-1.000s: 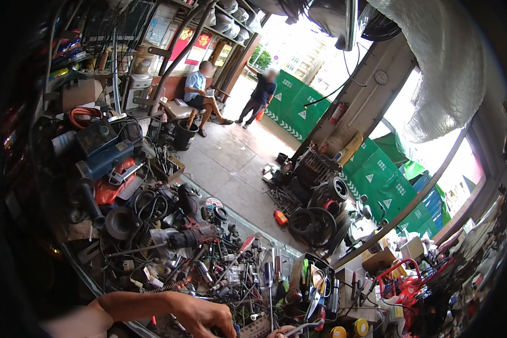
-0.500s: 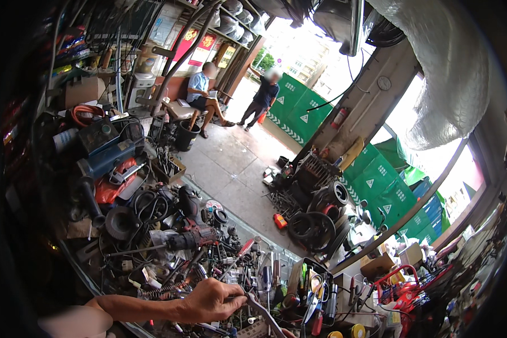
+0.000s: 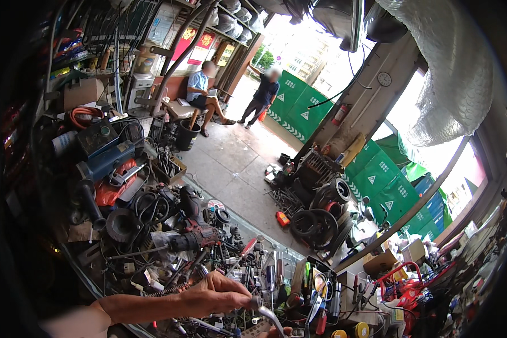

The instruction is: The person is working at a cluttered workbench in a workshop, manipulating small mechanical parts and tools. They repeatedly pick up, inspect, and handle various metal components, including a long silver rod and small fasteners, using their hands and occasionally tools. The task involves sorting and examining these items amidst a disorganized array of equipment.

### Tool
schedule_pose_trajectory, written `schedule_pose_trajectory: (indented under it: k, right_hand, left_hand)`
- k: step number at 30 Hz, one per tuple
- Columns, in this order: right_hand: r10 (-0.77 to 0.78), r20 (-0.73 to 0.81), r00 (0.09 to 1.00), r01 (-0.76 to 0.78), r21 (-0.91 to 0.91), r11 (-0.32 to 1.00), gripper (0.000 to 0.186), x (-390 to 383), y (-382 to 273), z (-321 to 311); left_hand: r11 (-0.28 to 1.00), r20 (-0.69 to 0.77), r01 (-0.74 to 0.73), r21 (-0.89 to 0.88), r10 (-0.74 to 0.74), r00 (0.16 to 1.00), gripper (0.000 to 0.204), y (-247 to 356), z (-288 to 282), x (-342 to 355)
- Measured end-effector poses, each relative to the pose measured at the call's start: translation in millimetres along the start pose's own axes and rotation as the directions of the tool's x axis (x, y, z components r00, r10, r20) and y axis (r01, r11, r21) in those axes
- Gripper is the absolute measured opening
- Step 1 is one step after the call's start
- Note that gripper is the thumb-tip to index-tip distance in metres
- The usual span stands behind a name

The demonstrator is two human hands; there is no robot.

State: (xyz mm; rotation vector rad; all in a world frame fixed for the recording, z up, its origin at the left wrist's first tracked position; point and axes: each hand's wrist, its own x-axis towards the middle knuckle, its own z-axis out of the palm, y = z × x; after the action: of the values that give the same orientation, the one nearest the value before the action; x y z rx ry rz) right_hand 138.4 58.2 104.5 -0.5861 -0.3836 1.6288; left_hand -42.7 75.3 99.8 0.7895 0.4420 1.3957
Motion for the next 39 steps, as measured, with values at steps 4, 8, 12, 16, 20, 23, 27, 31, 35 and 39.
schedule_pose_trajectory:
  k: [4, 8, 12, 16, 20, 23, 27, 31, 35, 39]
  right_hand:
    - [-0.094, -0.060, 0.994, 0.071, -0.309, 0.948, 0.037, 22, -7, -49]
    - [0.034, 0.245, 0.969, -0.020, -0.061, 0.998, 0.033, 20, -9, -46]
    - [-0.011, 0.190, 0.982, -0.004, 0.075, 0.997, 0.033, 11, -8, -40]
    - [-0.027, 0.212, 0.977, 0.016, 0.056, 0.998, 0.034, 12, -6, -39]
    - [-0.061, -0.008, 0.998, 0.059, -0.126, 0.990, 0.040, 1, -1, -26]
    - [-0.295, 0.153, 0.943, 0.329, -0.326, 0.886, 0.044, 1, 9, -41]
    - [-0.541, 0.453, 0.709, 0.683, -0.631, 0.368, 0.036, -7, 5, -17]
    - [-0.529, 0.587, 0.613, 0.757, -0.629, 0.179, 0.027, -5, -17, -7]
    - [-0.456, 0.466, 0.758, 0.624, -0.723, 0.298, 0.018, -2, -44, -7]
    - [-0.536, 0.485, 0.691, 0.713, -0.579, 0.396, 0.018, 28, -49, -31]
  left_hand:
    - [0.950, 0.190, -0.140, 0.277, 0.089, 0.978, 0.020, 7, 2, -1]
    - [0.948, 0.284, -0.120, 0.294, 0.034, 0.958, 0.019, 8, 3, -4]
    - [0.997, 0.160, 0.020, 0.081, -0.033, 0.987, 0.022, -2, 7, -3]
    - [0.993, 0.053, 0.031, 0.116, -0.037, 0.998, 0.020, -4, 9, -2]
    - [0.969, -0.096, -0.060, 0.240, 0.086, 0.992, 0.022, -2, 12, -1]
    - [0.860, -0.158, -0.165, 0.483, 0.271, 0.949, 0.021, -16, 8, 3]
    - [0.492, -0.040, -0.202, 0.847, 0.437, 0.898, 0.015, -11, 10, -1]
    - [0.171, 0.159, -0.182, 0.968, 0.143, 0.977, 0.021, 0, 0, -1]
    - [0.338, 0.414, -0.356, 0.871, -0.115, 0.903, 0.023, -11, -5, 0]
    - [0.755, 0.651, -0.341, 0.560, -0.146, 0.745, 0.019, -9, 2, -3]
